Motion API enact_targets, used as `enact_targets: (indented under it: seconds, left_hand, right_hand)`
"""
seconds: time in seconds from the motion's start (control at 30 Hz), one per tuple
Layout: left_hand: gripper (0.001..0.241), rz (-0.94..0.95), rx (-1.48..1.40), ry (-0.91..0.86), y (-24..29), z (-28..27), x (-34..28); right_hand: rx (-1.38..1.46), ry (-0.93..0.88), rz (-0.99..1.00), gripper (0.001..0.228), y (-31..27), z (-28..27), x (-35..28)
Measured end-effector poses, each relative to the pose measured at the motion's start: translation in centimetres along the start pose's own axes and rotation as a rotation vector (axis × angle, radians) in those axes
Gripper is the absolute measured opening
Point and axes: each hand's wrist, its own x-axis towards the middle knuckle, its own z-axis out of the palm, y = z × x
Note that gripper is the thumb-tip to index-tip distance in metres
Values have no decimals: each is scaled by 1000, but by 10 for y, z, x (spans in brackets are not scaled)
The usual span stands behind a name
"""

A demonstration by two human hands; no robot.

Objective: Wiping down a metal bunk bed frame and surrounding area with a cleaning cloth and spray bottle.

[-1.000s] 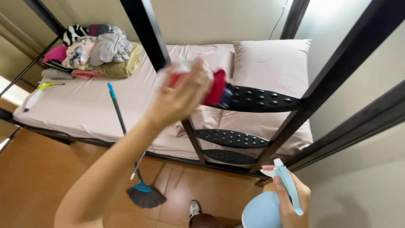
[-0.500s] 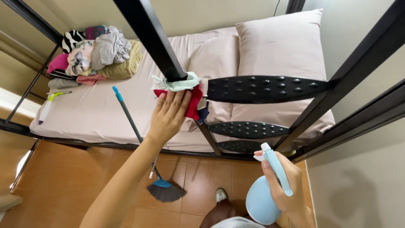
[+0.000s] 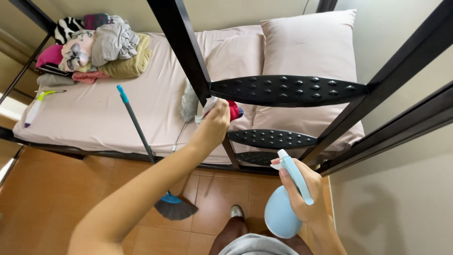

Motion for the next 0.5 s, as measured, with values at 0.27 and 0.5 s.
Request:
enact_targets:
  seconds: [0.27, 0.5]
  left_hand:
    - [56, -248, -403, -173, 147, 49, 3]
    - [57, -828, -1186, 354, 190, -14, 37]
  right_hand:
    - [-44, 38, 69, 23, 52, -57, -21]
    - [-82, -20, 67, 24, 68, -76, -26]
